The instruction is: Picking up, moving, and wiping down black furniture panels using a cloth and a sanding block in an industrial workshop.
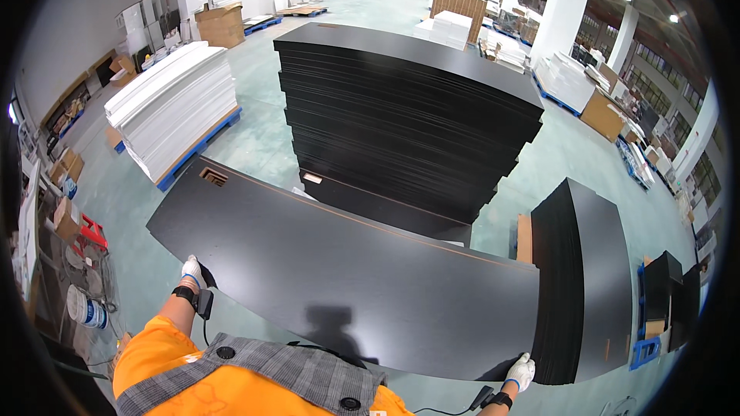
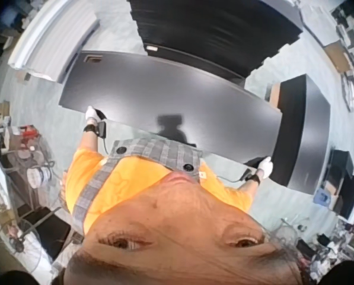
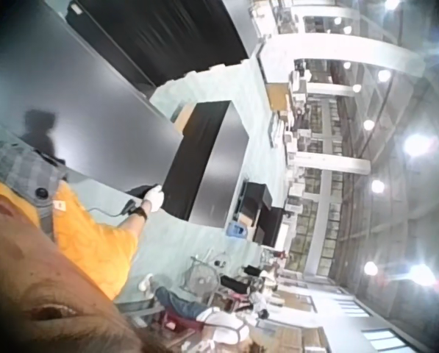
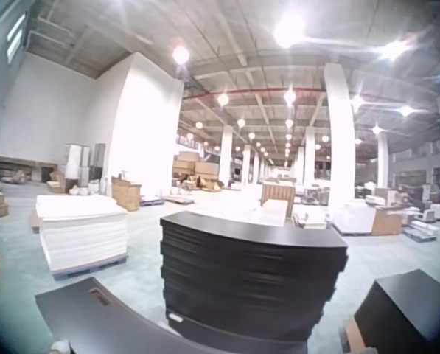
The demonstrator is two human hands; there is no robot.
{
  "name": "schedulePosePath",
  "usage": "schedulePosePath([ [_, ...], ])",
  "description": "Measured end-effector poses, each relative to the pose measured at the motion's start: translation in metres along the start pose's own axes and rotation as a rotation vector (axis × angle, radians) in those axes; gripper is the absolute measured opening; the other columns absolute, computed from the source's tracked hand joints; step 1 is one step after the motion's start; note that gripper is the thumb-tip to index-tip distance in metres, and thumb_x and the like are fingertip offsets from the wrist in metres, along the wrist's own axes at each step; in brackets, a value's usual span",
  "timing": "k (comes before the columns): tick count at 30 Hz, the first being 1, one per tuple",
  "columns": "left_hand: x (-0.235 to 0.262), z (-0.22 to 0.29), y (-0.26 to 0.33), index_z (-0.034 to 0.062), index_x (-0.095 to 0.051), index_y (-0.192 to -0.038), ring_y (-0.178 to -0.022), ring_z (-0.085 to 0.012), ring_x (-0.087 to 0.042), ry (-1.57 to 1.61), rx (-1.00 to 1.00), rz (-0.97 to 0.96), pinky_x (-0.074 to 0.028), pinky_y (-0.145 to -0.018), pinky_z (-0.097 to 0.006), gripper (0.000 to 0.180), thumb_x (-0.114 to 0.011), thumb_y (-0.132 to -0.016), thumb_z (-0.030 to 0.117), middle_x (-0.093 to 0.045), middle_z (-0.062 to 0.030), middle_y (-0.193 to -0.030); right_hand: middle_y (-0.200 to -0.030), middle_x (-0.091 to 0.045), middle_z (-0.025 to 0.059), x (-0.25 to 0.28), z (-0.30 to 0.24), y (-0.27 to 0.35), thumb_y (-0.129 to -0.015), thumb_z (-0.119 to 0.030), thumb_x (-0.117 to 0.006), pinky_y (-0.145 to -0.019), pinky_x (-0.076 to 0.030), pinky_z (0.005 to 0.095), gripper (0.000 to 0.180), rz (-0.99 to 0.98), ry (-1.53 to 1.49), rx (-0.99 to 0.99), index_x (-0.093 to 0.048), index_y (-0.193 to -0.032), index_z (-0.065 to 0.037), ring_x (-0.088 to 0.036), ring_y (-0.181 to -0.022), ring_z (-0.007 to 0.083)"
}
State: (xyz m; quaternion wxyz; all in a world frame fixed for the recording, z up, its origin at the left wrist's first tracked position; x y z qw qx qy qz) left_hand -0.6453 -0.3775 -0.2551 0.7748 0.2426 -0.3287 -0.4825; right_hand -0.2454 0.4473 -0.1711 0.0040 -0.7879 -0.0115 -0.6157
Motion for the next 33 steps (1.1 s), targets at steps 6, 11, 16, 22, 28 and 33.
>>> schedulePosePath([
  [6, -0.011, -0.003, 0.021, 0.0009, -0.035, -0.141, -0.132, -0.0281, -0.039, 0.504, -0.031, 0.188, -0.031, -0.108, -0.042, 0.081, -0.042, -0.089, 0.062, -0.036, -0.0157, -0.148, -0.124, -0.058, 0.0203, -0.012, -0.004, 0.008, -0.097, -0.045, -0.039, -0.098, -0.042, 0.0415, 0.054, -0.015, -0.046, 0.004, -0.058, -0.123, -0.002, -0.053, -0.116, 0.0357],
  [11, -0.006, -0.013, 0.007, -0.0014, -0.03, -0.143, -0.133, -0.0302, -0.037, 0.541, -0.057, 0.187, -0.028, -0.109, -0.043, 0.09, -0.042, -0.086, 0.068, -0.033, -0.019, -0.149, -0.13, -0.053, 0.0212, -0.021, 0.012, 0.005, -0.097, -0.044, -0.04, -0.101, -0.04, 0.0388, 0.057, 0.039, -0.317, 0.046, -0.051, -0.13, 0.001, -0.051, -0.119, 0.0343],
  [16, -0.033, 0.005, 0.052, -0.003, -0.029, -0.143, -0.134, -0.0322, -0.037, 0.423, -0.019, 0.266, -0.028, -0.109, -0.045, 0.1, -0.04, -0.082, 0.075, -0.034, -0.0195, -0.148, -0.146, -0.038, 0.0159, -0.046, 0.04, 0.0, -0.095, -0.049, -0.045, -0.108, -0.033, 0.0374, 0.07, -0.006, -1.314, -0.47, -0.036, -0.141, 0.002, -0.043, -0.13, 0.0288],
  [22, -0.016, -0.016, 0.013, -0.0049, -0.03, -0.142, -0.133, -0.0312, -0.038, 0.499, -0.078, 0.225, -0.03, -0.109, -0.041, 0.102, -0.04, -0.082, 0.076, -0.036, -0.0201, -0.146, -0.15, -0.033, 0.0133, -0.058, 0.034, -0.012, -0.095, -0.05, -0.045, -0.112, -0.027, 0.0383, 0.072, -0.094, -1.351, -0.501, -0.032, -0.144, 0.001, -0.038, -0.134, 0.0267],
  [28, -0.003, -0.013, 0.023, -0.0033, -0.031, -0.143, -0.131, -0.031, -0.04, 0.564, -0.151, 0.203, -0.031, -0.108, -0.041, 0.103, -0.042, -0.08, 0.077, -0.036, -0.0187, -0.147, -0.154, -0.027, 0.0081, -0.148, 0.076, -0.067, -0.098, -0.049, -0.027, -0.117, -0.012, 0.0409, 0.065, -0.259, -1.426, -0.435, -0.028, -0.147, -0.006, -0.023, -0.143, 0.0211],
  [33, -0.025, -0.018, 0.001, -0.0033, -0.033, -0.142, -0.131, -0.031, -0.04, 0.553, -0.01, 0.175, -0.031, -0.108, -0.042, 0.1, -0.042, -0.082, 0.076, -0.039, -0.0184, -0.145, -0.155, -0.025, 0.0046, -0.185, 0.163, -0.15, -0.098, -0.048, -0.021, -0.117, -0.006, 0.0409, 0.064, -0.245, -1.334, -0.151, -0.024, -0.149, -0.01, -0.018, -0.144, 0.0195],
])
Point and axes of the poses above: each hand's wrist, its own y-axis away from the middle knuckle, its own x-axis out of the back of the hand, z = x × y, the point moved 1 cm from there along -y, towards the middle knuckle
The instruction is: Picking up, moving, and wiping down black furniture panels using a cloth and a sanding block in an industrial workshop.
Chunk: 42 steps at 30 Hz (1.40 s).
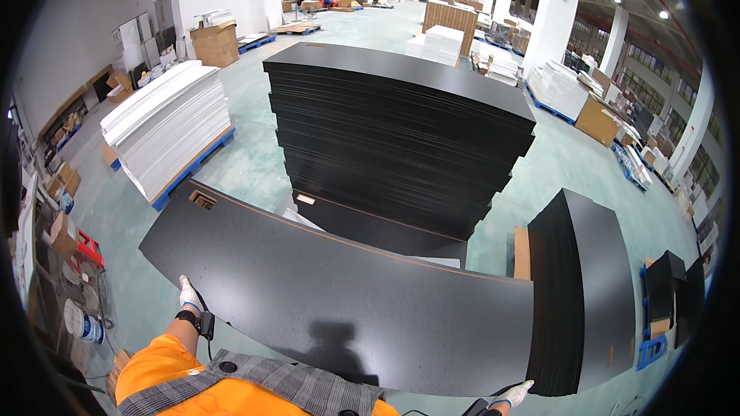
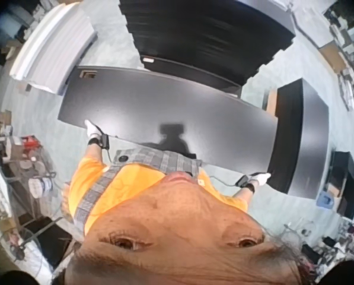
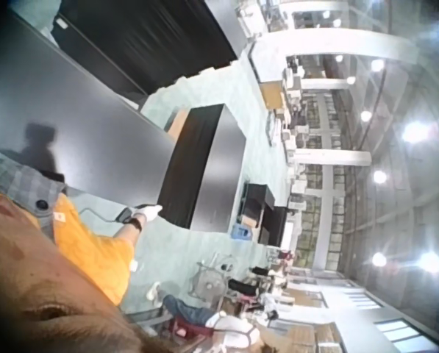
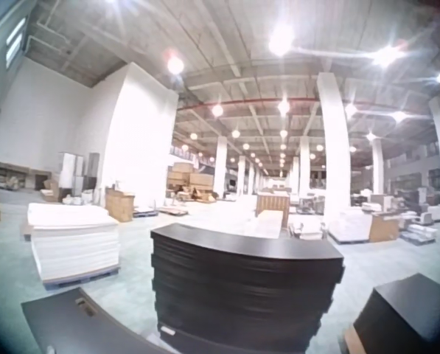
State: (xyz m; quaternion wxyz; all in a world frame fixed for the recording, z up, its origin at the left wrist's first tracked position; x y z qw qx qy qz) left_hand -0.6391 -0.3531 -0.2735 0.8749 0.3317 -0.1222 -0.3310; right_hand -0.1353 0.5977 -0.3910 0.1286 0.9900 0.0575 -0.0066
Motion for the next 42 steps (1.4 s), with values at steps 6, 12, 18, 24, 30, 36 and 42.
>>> schedulePosePath([
  [6, 0.028, 0.015, 0.026, -0.0061, -0.036, -0.14, -0.127, -0.0326, -0.045, -0.103, -0.203, 0.161, -0.034, -0.106, -0.043, 0.101, -0.04, -0.082, 0.076, -0.044, -0.0192, -0.141, -0.133, -0.053, 0.0163, -0.114, -0.063, 0.113, -0.091, -0.055, -0.046, -0.095, -0.044, 0.0405, 0.068, 0.282, 0.108, -0.229, -0.05, -0.131, 0.0, -0.055, -0.114, 0.0339],
  [12, 0.003, 0.015, 0.04, -0.009, -0.042, -0.134, -0.121, -0.0363, -0.051, -0.364, -0.162, 0.206, -0.039, -0.1, -0.044, 0.099, -0.036, -0.083, 0.076, -0.053, -0.0226, -0.131, -0.129, -0.055, 0.023, -0.133, -0.157, 0.2, -0.095, -0.052, -0.042, -0.096, -0.043, 0.0375, 0.07, 0.442, 0.283, -0.135, -0.049, -0.127, 0.01, -0.056, -0.111, 0.0364],
  [18, 0.02, 0.009, 0.043, -0.014, -0.049, -0.124, -0.12, -0.0418, -0.05, -0.586, -0.247, 0.211, -0.039, -0.1, -0.043, 0.091, -0.039, -0.087, 0.068, -0.052, -0.0321, -0.127, -0.121, -0.06, 0.0207, -0.13, -0.151, 0.19, -0.095, -0.052, -0.042, -0.09, -0.045, 0.0381, 0.068, 0.399, 0.353, -0.137, -0.053, -0.123, 0.009, -0.058, -0.103, 0.0332],
  [24, 0.046, -0.027, 0.112, 0.0031, -0.041, -0.138, -0.125, -0.0393, -0.045, -1.051, -0.603, -0.053, -0.033, -0.108, -0.043, 0.063, -0.028, -0.098, 0.05, -0.04, -0.0253, -0.141, -0.115, -0.061, 0.0163, -0.061, -0.111, 0.121, -0.096, -0.046, -0.046, -0.085, -0.048, 0.0451, 0.051, 0.255, 0.923, 0.117, -0.055, -0.122, -0.003, -0.058, -0.102, 0.0324],
  [30, 0.117, -0.053, 0.208, 0.0037, -0.037, -0.142, -0.135, -0.0341, -0.035, -1.076, -0.366, -0.267, -0.028, -0.112, -0.037, 0.079, -0.032, -0.092, 0.064, -0.037, -0.0211, -0.145, -0.121, -0.058, 0.0166, -0.122, -0.071, 0.115, -0.096, -0.045, -0.048, -0.088, -0.048, 0.0491, 0.047, -0.266, 1.146, 0.22, -0.052, -0.124, -0.008, -0.056, -0.108, 0.0337],
  [36, 0.335, -0.166, 0.246, 0.0043, -0.048, -0.135, -0.129, -0.0353, -0.043, -0.861, -0.236, -0.089, -0.033, -0.108, -0.039, 0.073, -0.036, -0.091, 0.061, -0.046, -0.0221, -0.138, -0.119, -0.058, 0.0168, -0.278, -0.002, 0.287, -0.096, -0.045, -0.047, -0.088, -0.048, 0.0487, 0.047, -1.151, 1.27, 0.371, -0.053, -0.123, -0.007, -0.057, -0.107, 0.0338],
  [42, 0.589, -0.345, 0.365, 0.0003, -0.059, -0.121, -0.12, -0.0377, -0.05, -0.56, 0.143, 0.584, -0.039, -0.102, -0.043, 0.061, -0.038, -0.092, 0.051, -0.057, -0.0216, -0.125, -0.117, -0.059, 0.0171, -0.334, 0.06, 0.505, -0.096, -0.044, -0.047, -0.087, -0.049, 0.0483, 0.046, -1.91, 1.376, 0.494, -0.054, -0.121, -0.005, -0.058, -0.105, 0.0338],
])
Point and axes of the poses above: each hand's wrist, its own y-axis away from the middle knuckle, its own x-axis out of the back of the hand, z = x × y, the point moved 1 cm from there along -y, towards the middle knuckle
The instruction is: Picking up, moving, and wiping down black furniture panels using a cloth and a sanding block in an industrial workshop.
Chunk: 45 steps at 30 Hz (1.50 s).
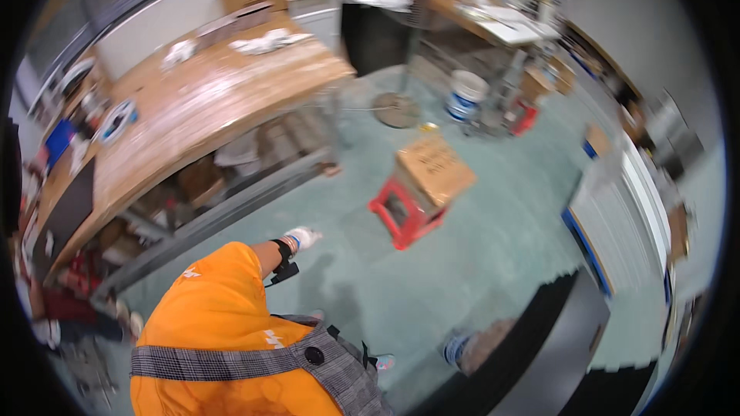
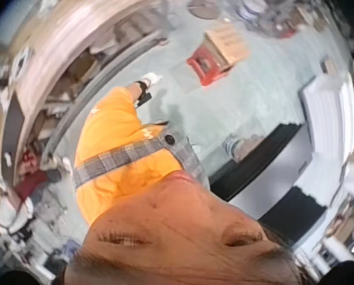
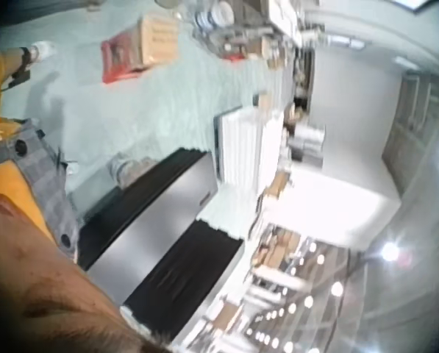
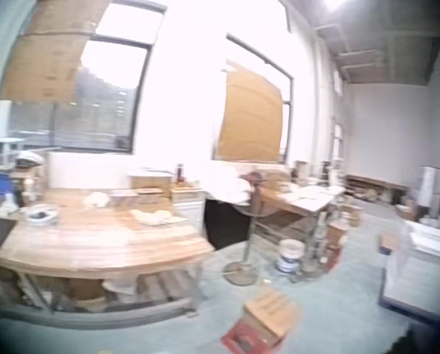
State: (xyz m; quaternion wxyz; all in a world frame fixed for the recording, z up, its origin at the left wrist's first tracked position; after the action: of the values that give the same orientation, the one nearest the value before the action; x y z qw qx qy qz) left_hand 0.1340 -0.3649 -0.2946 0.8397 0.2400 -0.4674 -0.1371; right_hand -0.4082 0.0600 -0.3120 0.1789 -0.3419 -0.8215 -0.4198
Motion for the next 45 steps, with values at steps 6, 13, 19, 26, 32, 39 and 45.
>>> schedulePosePath([
  [6, 0.052, -0.206, 0.121, 0.0002, -0.058, -0.122, -0.123, -0.0385, -0.048, 0.499, 0.602, 0.347, -0.037, -0.103, -0.045, 0.063, -0.037, -0.091, 0.051, -0.054, -0.023, -0.128, -0.115, -0.06, 0.0174, -0.132, -0.175, -0.042, -0.097, -0.043, -0.046, -0.086, -0.049, 0.0479, 0.046, -0.428, 0.295, 0.299, -0.054, -0.12, -0.004, -0.058, -0.104, 0.0339],
  [13, -0.051, -0.271, 0.278, 0.0004, -0.061, -0.113, -0.109, -0.0373, -0.056, 0.811, 0.916, 0.446, -0.042, -0.096, -0.044, 0.059, -0.037, -0.093, 0.05, -0.062, -0.0233, -0.113, -0.112, -0.061, 0.0177, -0.294, -0.333, -0.035, -0.097, -0.042, -0.046, -0.085, -0.049, 0.0474, 0.045, -0.81, 0.679, 0.531, -0.055, -0.118, -0.003, -0.059, -0.102, 0.0339],
  [19, -0.204, -0.28, 0.376, 0.0096, -0.057, -0.12, -0.104, -0.0368, -0.059, 0.784, 1.229, 0.748, -0.046, -0.091, -0.045, 0.045, -0.038, -0.095, 0.042, -0.062, -0.0215, -0.114, -0.11, -0.062, 0.0179, -0.438, -0.462, -0.032, -0.097, -0.041, -0.045, -0.084, -0.05, 0.047, 0.045, -0.996, 0.991, 0.648, -0.056, -0.116, -0.001, -0.06, -0.101, 0.034],
  [26, -0.234, -0.144, 0.452, 0.0012, -0.057, -0.123, -0.119, -0.0383, -0.051, 1.329, 1.581, 0.906, -0.04, -0.101, -0.044, 0.06, -0.043, -0.09, 0.049, -0.054, -0.0248, -0.127, -0.108, -0.063, 0.0182, -0.637, -0.642, -0.013, -0.098, -0.04, -0.045, -0.083, -0.05, 0.0466, 0.045, -1.006, 0.906, 0.899, -0.056, -0.114, 0.0, -0.061, -0.099, 0.034],
  [32, -0.308, -0.07, 0.483, 0.0004, -0.059, -0.12, -0.119, -0.0382, -0.052, 1.416, 1.718, 0.994, -0.039, -0.101, -0.044, 0.062, -0.043, -0.089, 0.051, -0.057, -0.0258, -0.123, -0.103, -0.064, 0.0158, -0.682, -0.504, 0.23, -0.097, -0.037, -0.047, -0.084, -0.049, 0.0416, 0.042, -1.419, 1.199, 0.863, -0.06, -0.111, 0.0, -0.06, -0.097, 0.0312],
  [39, -0.398, -0.047, 0.562, 0.0009, -0.06, -0.119, -0.119, -0.0378, -0.051, 1.573, 1.963, 1.063, -0.039, -0.101, -0.044, 0.062, -0.042, -0.088, 0.051, -0.056, -0.0241, -0.125, -0.098, -0.066, 0.0135, -0.7, -0.308, 0.289, -0.096, -0.041, -0.047, -0.08, -0.049, 0.0386, 0.042, -1.623, 1.976, 1.608, -0.062, -0.109, -0.004, -0.061, -0.093, 0.0287],
  [45, -0.499, -0.073, 0.63, -0.0001, -0.06, -0.109, -0.109, -0.0365, -0.056, 1.37, 1.993, 1.165, -0.044, -0.093, -0.044, 0.055, -0.041, -0.092, 0.049, -0.061, -0.0225, -0.113, -0.097, -0.065, 0.0131, -0.687, -0.224, 0.334, -0.096, -0.038, -0.048, -0.082, -0.049, 0.0372, 0.038, -1.378, 2.216, 2.239, -0.063, -0.107, -0.005, -0.061, -0.094, 0.0274],
])
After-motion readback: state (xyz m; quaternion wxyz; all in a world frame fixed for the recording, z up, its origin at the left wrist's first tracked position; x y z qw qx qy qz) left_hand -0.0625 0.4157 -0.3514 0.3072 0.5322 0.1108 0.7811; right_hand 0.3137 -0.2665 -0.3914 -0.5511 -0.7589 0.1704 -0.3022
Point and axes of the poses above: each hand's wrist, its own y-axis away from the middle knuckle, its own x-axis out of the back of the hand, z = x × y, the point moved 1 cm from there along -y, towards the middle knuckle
